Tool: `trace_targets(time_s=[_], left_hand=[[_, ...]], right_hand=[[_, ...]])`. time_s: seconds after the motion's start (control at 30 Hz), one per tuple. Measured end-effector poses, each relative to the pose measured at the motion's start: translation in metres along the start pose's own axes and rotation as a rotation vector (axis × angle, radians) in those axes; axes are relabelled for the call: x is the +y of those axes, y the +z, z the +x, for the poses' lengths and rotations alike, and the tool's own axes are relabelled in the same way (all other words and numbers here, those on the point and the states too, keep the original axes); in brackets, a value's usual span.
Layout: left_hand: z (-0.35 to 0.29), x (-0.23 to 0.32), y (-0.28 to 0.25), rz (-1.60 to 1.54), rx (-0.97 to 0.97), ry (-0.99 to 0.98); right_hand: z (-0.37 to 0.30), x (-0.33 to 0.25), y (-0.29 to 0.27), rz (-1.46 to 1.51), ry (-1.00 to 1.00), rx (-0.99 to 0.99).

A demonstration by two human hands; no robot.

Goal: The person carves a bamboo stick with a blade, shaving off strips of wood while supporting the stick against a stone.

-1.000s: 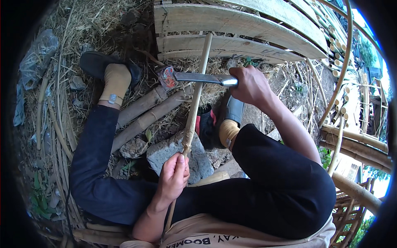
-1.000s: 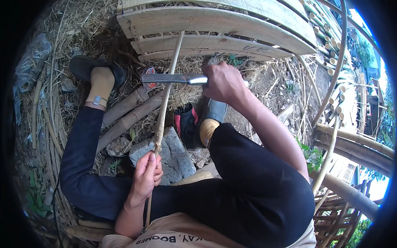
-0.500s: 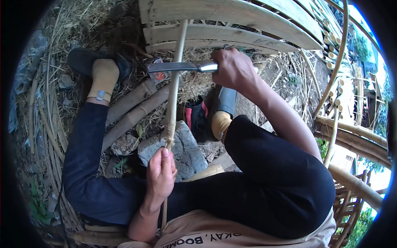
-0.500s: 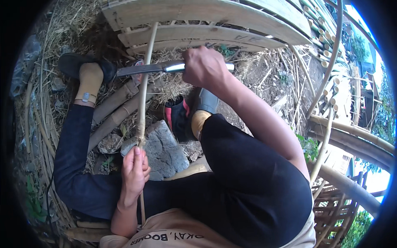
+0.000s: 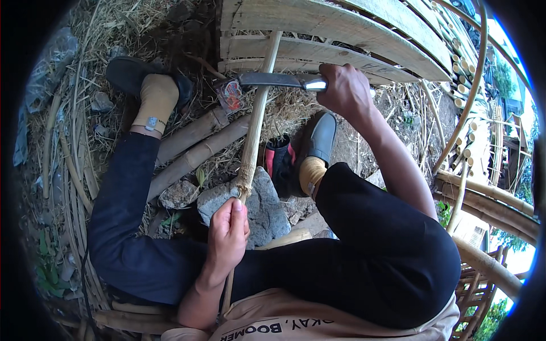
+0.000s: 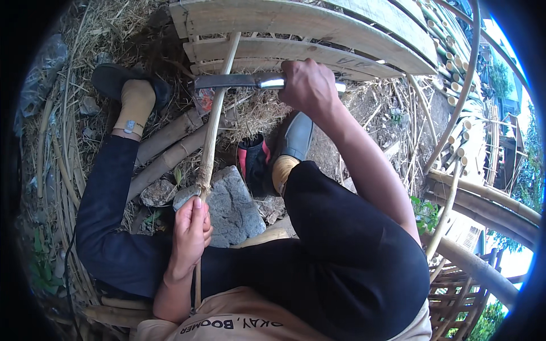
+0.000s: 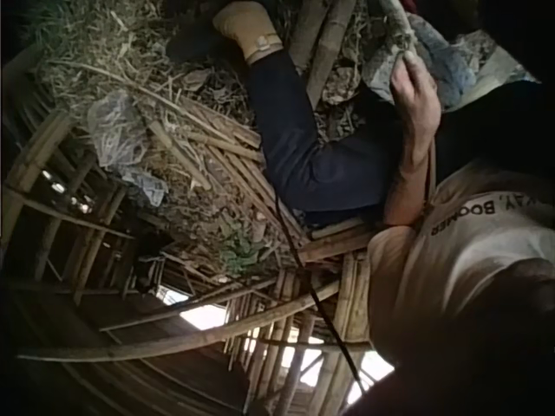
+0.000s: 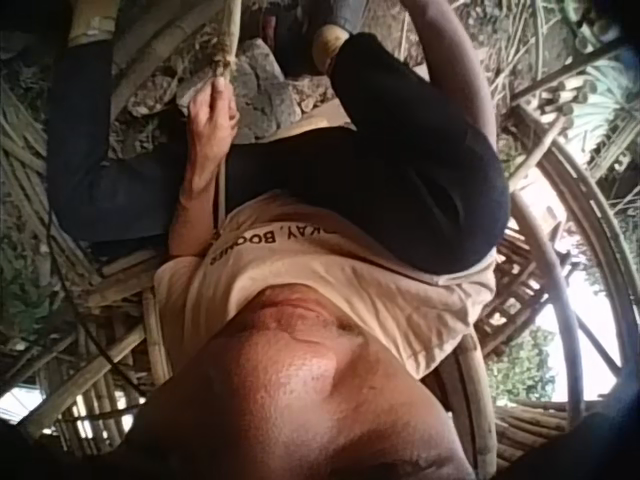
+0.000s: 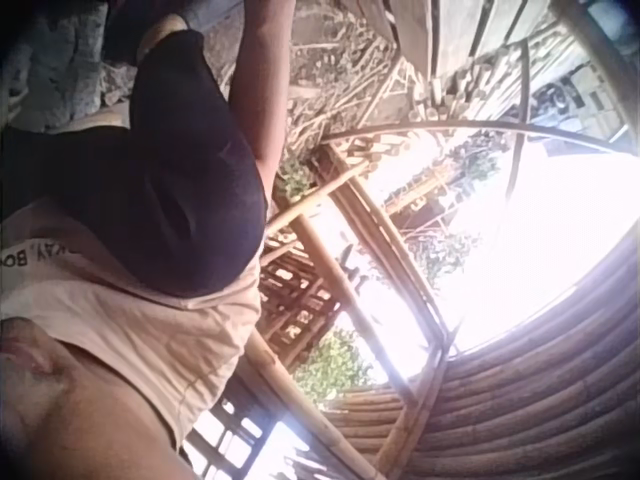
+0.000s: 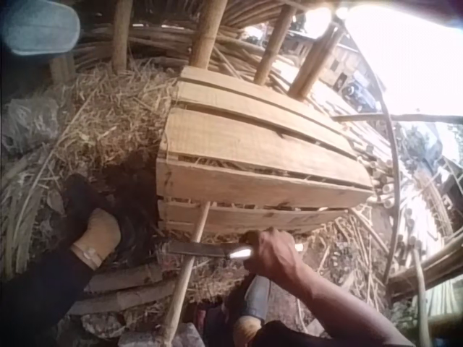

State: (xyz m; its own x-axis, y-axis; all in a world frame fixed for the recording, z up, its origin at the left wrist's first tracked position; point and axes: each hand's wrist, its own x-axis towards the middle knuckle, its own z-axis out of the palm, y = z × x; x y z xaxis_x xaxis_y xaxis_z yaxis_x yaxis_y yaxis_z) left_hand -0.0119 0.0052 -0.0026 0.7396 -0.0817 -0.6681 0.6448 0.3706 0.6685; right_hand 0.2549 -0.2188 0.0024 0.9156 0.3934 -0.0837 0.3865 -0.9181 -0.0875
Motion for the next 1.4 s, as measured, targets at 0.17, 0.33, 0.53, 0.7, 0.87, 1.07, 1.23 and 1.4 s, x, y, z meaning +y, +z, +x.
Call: trace_targets(time_s=[0.17, 0.33, 0.53, 0.7, 0.87, 1.07, 1.23, 1.4], left_hand=[[0.003, 0.004, 0.004, -0.083, -0.043, -0.028], [0.003, 0.001, 0.002, -0.128, -0.086, -0.031], [0.003, 0.01, 0.003, -0.133, -0.096, -0.086], [0.001, 0.007, 0.003, -0.164, -0.128, -0.119], [-0.002, 0.002, 0.006, -0.148, -0.111, -0.083], [-0.001, -0.004, 0.007, -0.065, -0.068, -0.024], [-0.003, -0.006, 0.009, -0.052, -0.071, -0.012], [-0.001, -0.002, 0.01, -0.086, -0.09, -0.031]], right_hand=[[-0.001, 0.007, -0.001, -0.023, 0.048, 0.031], [-0.004, 0.012, -0.001, -0.046, 0.039, 0.054], [-0.006, 0.017, -0.01, -0.084, 0.011, 0.083], [-0.01, 0.018, -0.003, -0.076, 0.002, 0.093], [-0.035, -0.011, 0.0, 0.02, -0.035, 0.011], [-0.015, 0.007, 0.002, -0.021, 0.028, 0.059], [-0.021, 0.0, -0.009, -0.063, -0.065, -0.02], [-0.011, 0.024, -0.005, -0.098, 0.061, 0.101]])
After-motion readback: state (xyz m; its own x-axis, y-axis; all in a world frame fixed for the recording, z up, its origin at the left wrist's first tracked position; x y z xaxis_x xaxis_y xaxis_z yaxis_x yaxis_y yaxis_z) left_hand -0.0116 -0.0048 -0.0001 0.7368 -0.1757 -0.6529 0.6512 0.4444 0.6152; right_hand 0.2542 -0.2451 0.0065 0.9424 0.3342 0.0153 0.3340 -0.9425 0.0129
